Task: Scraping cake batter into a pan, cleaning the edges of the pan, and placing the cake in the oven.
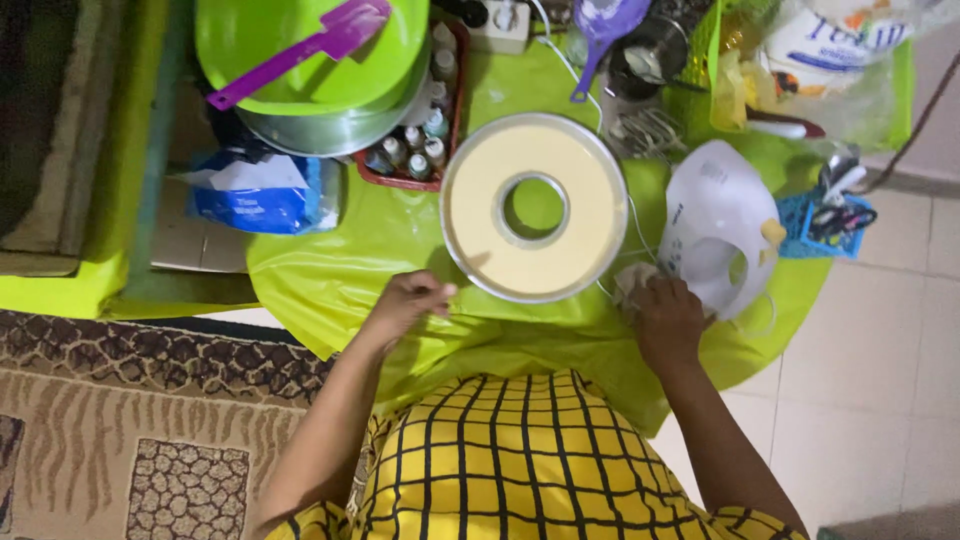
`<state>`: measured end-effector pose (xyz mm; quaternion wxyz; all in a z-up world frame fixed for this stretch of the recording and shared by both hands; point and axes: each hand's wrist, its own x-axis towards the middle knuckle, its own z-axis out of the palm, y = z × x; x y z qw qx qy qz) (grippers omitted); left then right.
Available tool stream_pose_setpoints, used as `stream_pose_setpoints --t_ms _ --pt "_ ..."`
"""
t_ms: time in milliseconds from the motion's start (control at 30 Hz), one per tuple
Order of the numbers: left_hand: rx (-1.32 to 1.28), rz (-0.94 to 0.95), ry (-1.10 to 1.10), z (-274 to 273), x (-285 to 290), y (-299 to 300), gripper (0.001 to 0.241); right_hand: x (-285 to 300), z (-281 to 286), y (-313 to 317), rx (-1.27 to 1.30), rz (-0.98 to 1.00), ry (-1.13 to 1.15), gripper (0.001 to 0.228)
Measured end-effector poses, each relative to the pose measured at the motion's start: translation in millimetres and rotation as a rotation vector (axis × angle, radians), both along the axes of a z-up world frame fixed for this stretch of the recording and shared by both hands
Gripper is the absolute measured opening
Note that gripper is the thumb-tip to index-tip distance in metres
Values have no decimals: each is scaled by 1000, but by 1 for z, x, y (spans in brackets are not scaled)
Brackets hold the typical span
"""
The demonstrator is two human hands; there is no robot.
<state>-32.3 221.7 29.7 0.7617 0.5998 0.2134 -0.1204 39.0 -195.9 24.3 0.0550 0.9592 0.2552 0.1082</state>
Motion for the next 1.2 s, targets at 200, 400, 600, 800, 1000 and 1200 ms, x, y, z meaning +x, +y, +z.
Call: stream_pose_setpoints --t_ms 200,400,600,800,1000,1200 --pt "169 343 -55 28 7 60 32 13 -15 -9 110 -14 244 39" --pt "124 626 -89 44 45 103 50 18 3 -6 -73 -270 620 59" --pt "-391 637 -51 33 98 105 49 39 82 14 -95 -549 963 37" --pt "-536 674 -100 26 135 97 28 49 146 30 313 -622 937 42" --pt "-595 724 -11 40 136 99 32 50 151 43 477 -677 928 41" --pt "-559 688 -47 30 136 104 28 58 142 38 584 -501 842 42"
